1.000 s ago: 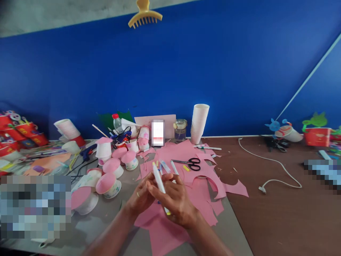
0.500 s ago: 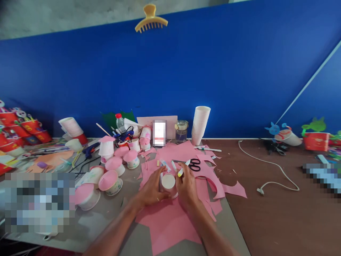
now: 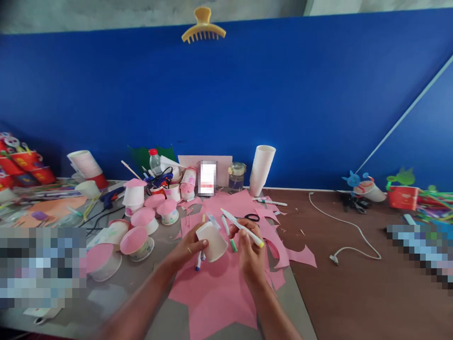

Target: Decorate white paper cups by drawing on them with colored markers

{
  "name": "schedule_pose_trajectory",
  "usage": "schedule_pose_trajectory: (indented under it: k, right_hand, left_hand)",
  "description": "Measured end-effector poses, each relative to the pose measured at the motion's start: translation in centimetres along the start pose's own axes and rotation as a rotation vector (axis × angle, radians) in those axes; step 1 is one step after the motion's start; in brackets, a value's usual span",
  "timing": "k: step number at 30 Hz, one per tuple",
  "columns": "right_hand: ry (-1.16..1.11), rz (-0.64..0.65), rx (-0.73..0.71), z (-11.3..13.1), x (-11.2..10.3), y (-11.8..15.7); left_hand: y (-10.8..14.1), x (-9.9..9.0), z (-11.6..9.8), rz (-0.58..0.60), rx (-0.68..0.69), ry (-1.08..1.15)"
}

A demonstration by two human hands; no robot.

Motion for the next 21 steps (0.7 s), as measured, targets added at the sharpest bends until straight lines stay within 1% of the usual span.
schedule_pose_trajectory:
  k: [3,6,9,12,15,19,21]
  right_hand:
    - [-0.119,0.018,0.164,-1.1,0.6,-0.1]
    - [-0.164,0.027,0.248,-2.1,1.2,0.1]
    - [-0.128,0.036,0.249,-2.6,1.8,0.4]
    - [-0.051,0.062,0.177,-2.6,2.1,0.7]
    - [0.035,0.035,0.121,-2.8,1.6,0.9]
    - [0.110,0.031,0.182,-3.5,1.3,1.2]
    - [0.130,0.033,0.181,-3.4,1.3,1.4]
  left_hand:
    - [-0.2,0.3,0.1,0.022,0.006,0.068]
    - [-0.4,0.5,0.5,0.045,0.019,0.092]
    - [-0.6,0.8,0.9,0.089,0.048,0.099]
    - [-0.7,0.7,1.2,0.093,0.065,0.099]
    - [-0.6,0.8,1.4,0.088,0.056,0.130]
    - [-0.4,0.8,1.4,0.027,0.028,0.213]
    - [-0.3,1.0,1.4,-0.004,0.003,0.250]
Point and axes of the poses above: each hand's wrist, its own y-axis away from the middle knuckle, its own x-axis out of the palm, z = x × y, the point moved 8 cm from there along -y, towards the middle knuckle, and after that the axes turned 10 degrees about x, right-handed, at the moved point
